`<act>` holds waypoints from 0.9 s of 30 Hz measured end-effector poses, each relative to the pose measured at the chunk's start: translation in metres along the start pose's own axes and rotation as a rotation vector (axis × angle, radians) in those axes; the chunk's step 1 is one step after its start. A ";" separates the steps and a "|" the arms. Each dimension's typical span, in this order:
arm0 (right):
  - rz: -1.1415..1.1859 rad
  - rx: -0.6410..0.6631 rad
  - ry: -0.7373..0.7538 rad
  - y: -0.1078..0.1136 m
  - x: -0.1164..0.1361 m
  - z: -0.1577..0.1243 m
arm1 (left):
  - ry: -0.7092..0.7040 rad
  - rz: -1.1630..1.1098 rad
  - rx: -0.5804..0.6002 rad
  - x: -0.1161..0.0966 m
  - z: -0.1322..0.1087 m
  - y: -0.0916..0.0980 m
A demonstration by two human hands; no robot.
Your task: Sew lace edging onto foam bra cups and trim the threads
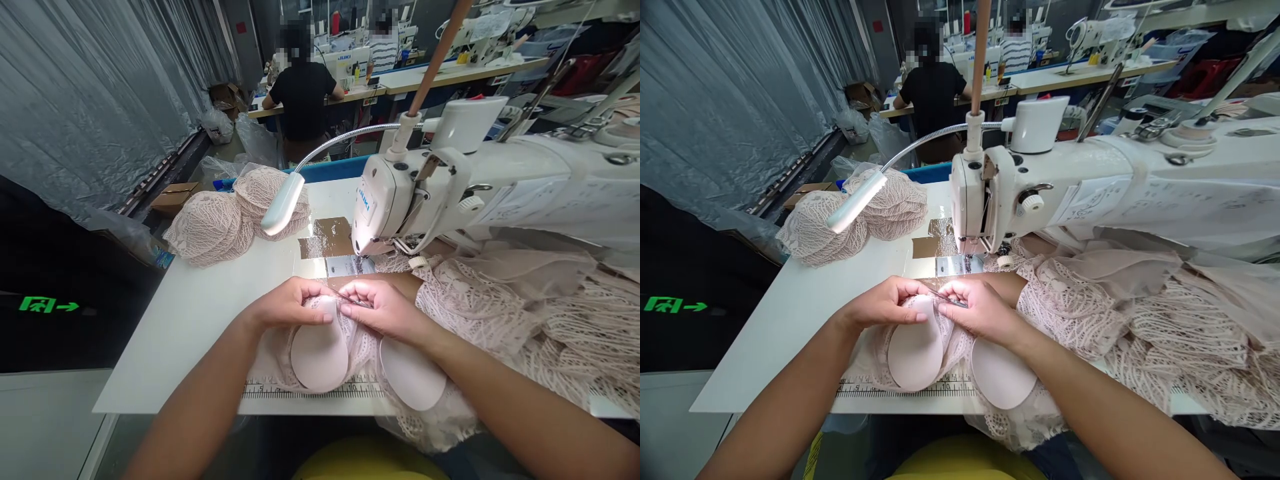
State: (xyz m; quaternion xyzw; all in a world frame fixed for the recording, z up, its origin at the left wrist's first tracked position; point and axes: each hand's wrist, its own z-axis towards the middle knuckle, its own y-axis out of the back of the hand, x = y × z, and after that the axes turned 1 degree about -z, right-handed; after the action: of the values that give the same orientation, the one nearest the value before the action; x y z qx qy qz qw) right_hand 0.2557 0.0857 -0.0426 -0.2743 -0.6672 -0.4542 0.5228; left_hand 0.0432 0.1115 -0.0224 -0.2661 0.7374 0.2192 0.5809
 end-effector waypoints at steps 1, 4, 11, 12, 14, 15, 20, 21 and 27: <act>-0.036 -0.017 -0.001 0.000 0.001 0.000 | 0.002 0.013 0.000 -0.002 -0.002 0.002; -0.063 -0.034 -0.014 0.003 0.003 -0.001 | 0.000 0.054 -0.065 -0.004 -0.008 0.008; -0.067 -0.085 0.042 0.003 0.007 0.001 | -0.010 0.077 -0.168 0.000 -0.005 0.004; -0.088 -0.096 0.055 0.002 0.008 0.001 | -0.014 0.080 -0.177 0.001 -0.004 0.003; -0.119 -0.104 0.091 0.001 0.009 0.001 | -0.024 0.082 -0.189 0.002 -0.002 -0.001; -0.124 -0.100 0.113 0.001 0.009 0.001 | -0.030 0.076 -0.185 0.002 -0.001 -0.003; -0.072 -0.078 0.166 0.002 0.003 0.000 | -0.070 0.084 -0.134 0.003 0.003 -0.009; -0.046 -0.081 0.154 0.003 0.002 0.000 | -0.071 0.091 -0.135 0.003 0.003 -0.009; -0.033 -0.026 0.073 0.018 0.006 -0.004 | -0.064 0.067 -0.157 0.001 0.002 -0.010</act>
State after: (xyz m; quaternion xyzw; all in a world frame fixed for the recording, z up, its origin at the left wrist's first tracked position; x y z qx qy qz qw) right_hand 0.2708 0.0898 -0.0311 -0.2529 -0.6462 -0.4811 0.5357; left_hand 0.0510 0.1052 -0.0235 -0.2788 0.7076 0.3039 0.5737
